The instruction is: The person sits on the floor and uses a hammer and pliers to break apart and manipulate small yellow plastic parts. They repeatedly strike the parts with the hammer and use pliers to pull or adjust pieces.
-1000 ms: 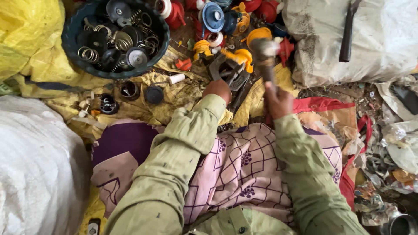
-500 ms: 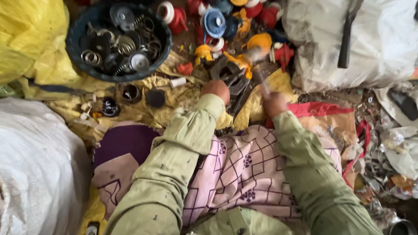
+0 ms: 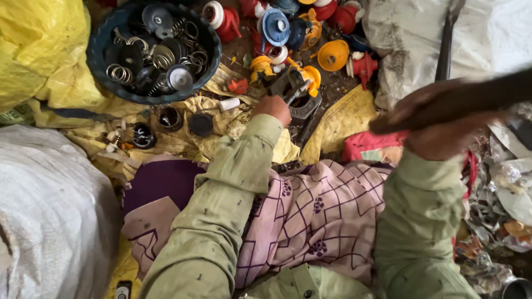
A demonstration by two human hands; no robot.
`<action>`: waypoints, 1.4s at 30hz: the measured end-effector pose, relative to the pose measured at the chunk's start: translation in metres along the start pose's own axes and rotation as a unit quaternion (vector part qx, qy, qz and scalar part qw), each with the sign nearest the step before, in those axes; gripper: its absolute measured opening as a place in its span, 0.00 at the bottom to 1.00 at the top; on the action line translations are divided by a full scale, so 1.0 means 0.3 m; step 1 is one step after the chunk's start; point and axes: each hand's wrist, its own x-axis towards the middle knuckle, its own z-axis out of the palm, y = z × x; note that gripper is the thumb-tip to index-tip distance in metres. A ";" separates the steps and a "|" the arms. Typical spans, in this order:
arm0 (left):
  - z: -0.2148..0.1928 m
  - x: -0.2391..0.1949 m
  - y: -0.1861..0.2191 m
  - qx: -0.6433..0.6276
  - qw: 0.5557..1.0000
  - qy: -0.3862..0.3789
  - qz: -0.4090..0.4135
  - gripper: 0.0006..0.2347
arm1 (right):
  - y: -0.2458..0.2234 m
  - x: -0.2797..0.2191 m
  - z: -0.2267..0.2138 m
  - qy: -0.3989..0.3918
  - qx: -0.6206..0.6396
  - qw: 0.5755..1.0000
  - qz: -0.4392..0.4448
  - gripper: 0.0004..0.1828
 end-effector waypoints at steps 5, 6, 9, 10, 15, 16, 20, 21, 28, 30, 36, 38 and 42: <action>0.025 -0.014 -0.008 -0.020 0.999 0.003 -0.025 0.12 | 0.215 -0.068 0.051 0.064 -0.167 0.981 0.078 0.36; 0.023 -0.006 -0.006 -0.020 1.000 0.007 -0.019 0.12 | 0.295 -0.135 0.095 0.056 -0.262 0.948 0.174 0.36; 0.039 -0.019 0.000 0.052 0.996 0.056 -0.037 0.11 | 0.435 -0.327 0.159 -0.064 -0.432 0.800 0.412 0.36; 0.043 -0.027 -0.013 0.044 0.997 0.043 -0.036 0.11 | 0.446 -0.379 0.169 -0.085 -0.412 0.768 0.483 0.36; 0.011 -0.037 -0.037 0.012 0.999 0.021 -0.035 0.12 | 0.308 -0.382 0.127 0.076 -0.191 0.805 0.557 0.36; 0.016 -0.044 -0.027 0.003 1.000 0.004 -0.030 0.13 | 0.259 -0.361 0.109 0.109 -0.168 0.832 0.517 0.32; 0.009 -0.061 -0.011 -0.019 1.000 -0.012 -0.021 0.18 | 0.063 -0.194 -0.018 0.136 -0.400 0.845 0.329 0.24; -0.001 -0.057 -0.008 -0.021 1.000 -0.002 -0.020 0.18 | 0.023 -0.141 -0.045 0.175 -0.285 0.905 0.264 0.26; 0.080 -0.015 -0.019 -0.064 0.997 -0.006 -0.044 0.16 | -0.123 0.019 -0.093 0.100 -0.019 0.994 -0.045 0.35; 0.124 -0.002 -0.042 -0.056 0.998 -0.011 -0.026 0.14 | 0.036 -0.063 0.053 0.123 -0.144 0.980 0.064 0.35; 0.150 0.009 -0.061 -0.059 0.998 0.008 -0.020 0.12 | 0.319 -0.332 0.308 -0.098 -0.379 0.760 0.519 0.37; 0.152 -0.005 -0.067 -0.061 0.998 -0.017 -0.023 0.14 | 0.272 -0.362 0.304 -0.110 -0.359 0.782 0.497 0.37; 0.122 -0.005 -0.060 -0.028 0.999 -0.030 0.017 0.18 | 0.127 -0.314 0.304 -0.029 -0.241 0.871 0.428 0.26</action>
